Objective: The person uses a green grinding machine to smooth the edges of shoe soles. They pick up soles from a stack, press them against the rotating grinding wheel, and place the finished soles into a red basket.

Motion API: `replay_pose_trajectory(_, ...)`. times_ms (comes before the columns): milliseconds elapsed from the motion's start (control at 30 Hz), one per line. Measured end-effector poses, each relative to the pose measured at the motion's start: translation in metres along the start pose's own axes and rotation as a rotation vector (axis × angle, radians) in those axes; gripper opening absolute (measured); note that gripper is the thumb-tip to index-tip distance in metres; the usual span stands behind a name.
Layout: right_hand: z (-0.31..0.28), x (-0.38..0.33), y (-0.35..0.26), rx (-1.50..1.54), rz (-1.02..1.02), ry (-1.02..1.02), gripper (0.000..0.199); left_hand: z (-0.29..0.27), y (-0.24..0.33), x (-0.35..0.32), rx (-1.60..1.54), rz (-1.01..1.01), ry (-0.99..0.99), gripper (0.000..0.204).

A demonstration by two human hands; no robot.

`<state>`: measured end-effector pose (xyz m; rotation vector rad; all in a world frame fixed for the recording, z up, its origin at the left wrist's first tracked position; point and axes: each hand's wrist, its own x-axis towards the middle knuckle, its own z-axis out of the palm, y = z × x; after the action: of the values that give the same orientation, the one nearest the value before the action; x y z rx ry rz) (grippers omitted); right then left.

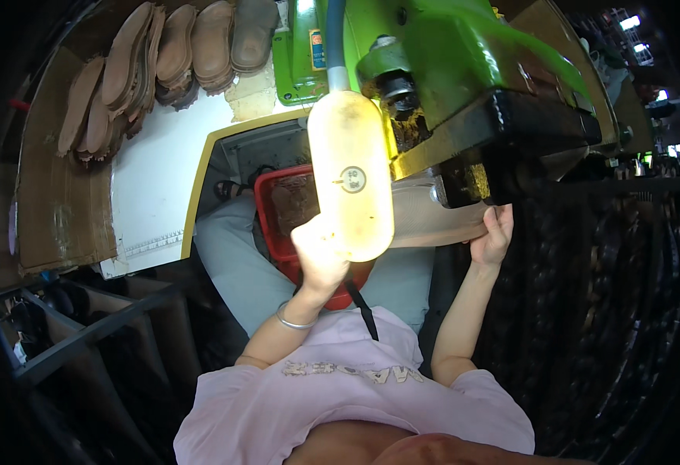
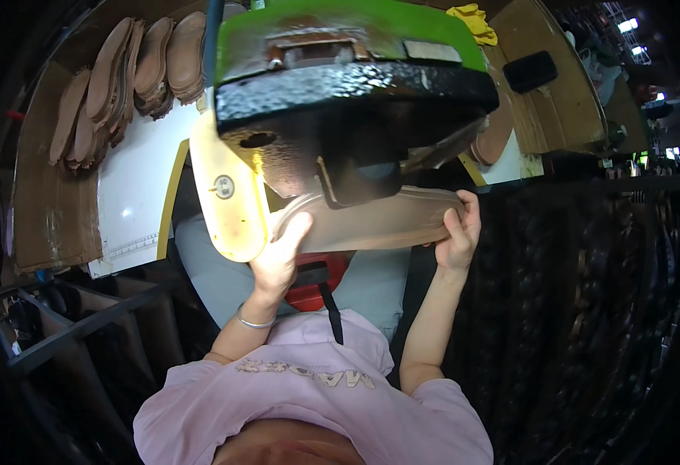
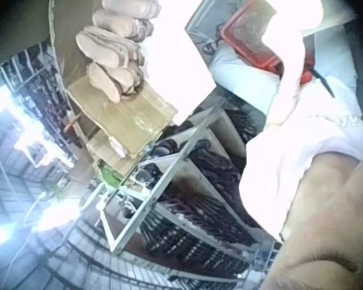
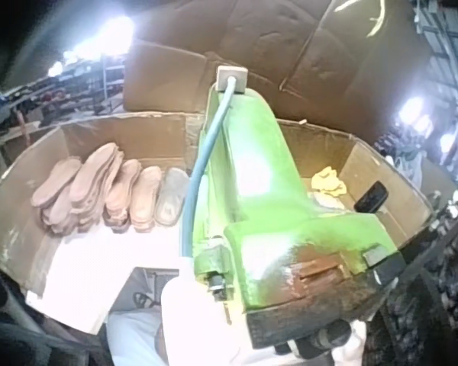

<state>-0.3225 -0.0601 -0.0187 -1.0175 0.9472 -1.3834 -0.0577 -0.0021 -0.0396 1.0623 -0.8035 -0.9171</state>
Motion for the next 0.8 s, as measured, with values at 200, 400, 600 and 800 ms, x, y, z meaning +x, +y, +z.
replay_pose_trajectory(200,-0.002,-0.026,0.017,0.100,-0.023,0.263,0.034,0.010,-0.027,0.017,0.079,0.070,-0.347,0.019)
replay_pose_trajectory(400,0.010,-0.021,-0.004,0.004,0.029,0.093,0.031,-0.004,-0.009,0.006,-0.190,-0.095,-0.063,0.022)
replay_pose_trajectory(600,0.021,-0.002,-0.015,-0.040,-0.007,0.038,0.033,-0.004,0.028,-0.002,-0.125,-0.133,0.084,0.012)
replay_pose_trajectory(800,0.008,-0.001,-0.014,0.020,-0.036,0.138,0.035,0.002,0.009,0.008,0.082,0.070,-0.173,0.020)
